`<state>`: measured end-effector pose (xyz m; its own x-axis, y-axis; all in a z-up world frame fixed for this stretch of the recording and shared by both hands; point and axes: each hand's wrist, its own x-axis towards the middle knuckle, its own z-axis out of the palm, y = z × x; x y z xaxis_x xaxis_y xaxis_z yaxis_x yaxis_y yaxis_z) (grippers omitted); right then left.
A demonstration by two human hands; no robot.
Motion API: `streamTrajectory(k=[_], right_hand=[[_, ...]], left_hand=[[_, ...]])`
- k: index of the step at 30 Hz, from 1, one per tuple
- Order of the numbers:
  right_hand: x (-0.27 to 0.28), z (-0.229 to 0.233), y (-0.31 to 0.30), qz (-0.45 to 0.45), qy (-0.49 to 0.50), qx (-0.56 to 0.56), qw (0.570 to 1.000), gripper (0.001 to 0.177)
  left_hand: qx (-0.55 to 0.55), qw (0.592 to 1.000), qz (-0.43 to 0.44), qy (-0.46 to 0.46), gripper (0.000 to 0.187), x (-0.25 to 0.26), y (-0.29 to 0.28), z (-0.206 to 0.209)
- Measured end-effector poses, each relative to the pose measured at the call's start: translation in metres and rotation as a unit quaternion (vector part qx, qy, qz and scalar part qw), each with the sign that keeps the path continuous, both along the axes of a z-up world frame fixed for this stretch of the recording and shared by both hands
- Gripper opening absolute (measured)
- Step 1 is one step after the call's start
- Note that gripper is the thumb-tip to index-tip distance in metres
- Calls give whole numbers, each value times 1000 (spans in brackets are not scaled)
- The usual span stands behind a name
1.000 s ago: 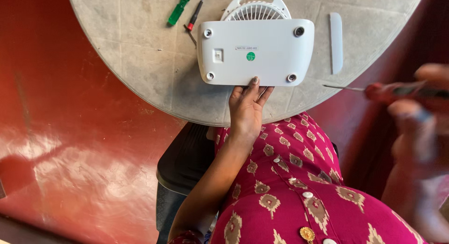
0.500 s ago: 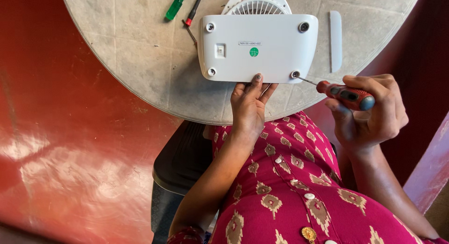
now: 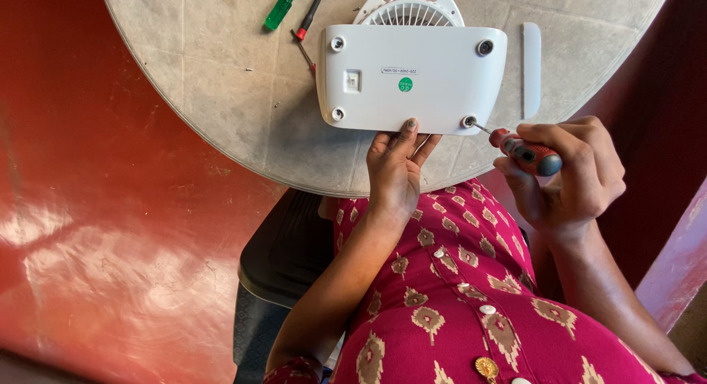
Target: The person assembles a small white portable fan on a round table. They use a screwdriver to tighten screws on the base and attach a handle to the top of the fan casing. The person flips the fan over to access different screw holes and secures the components.
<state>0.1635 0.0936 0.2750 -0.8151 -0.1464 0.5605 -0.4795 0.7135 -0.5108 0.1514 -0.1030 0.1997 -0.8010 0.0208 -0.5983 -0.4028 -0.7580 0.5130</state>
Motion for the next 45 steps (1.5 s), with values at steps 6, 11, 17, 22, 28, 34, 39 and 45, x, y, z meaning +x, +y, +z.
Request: streamTrajectory(k=[6,11,17,22,28,34,39,45], right_hand=[[-25,22,-1,115,-48,102,987,29],[-48,52,11,253,-167,96,948,29],[-58,58,8,177,-208,282,920,37],[-58,68,7,187,-132,253,940,28],[-69,81,18,308,-186,237,902,32],[-72,99,8,214,-187,424,860,51],[-58,108,4,152,-155,443,870,30],[-55,100,10,217,-31,348,911,31]], left_hand=[[12,1000,6,-20,18,1,0,-1],[18,1000,14,-22,20,-2,2,-1],[-12,1000,0,-11,24,-8,2,-5],[-17,1000,14,-11,25,-13,4,-13],[-1,1000,8,-19,24,-17,3,-23],[34,999,0,21,21,-17,-7,-36],[51,998,-4,22,21,-16,-8,-35],[-538,811,-26,230,28,18,-16,-4]])
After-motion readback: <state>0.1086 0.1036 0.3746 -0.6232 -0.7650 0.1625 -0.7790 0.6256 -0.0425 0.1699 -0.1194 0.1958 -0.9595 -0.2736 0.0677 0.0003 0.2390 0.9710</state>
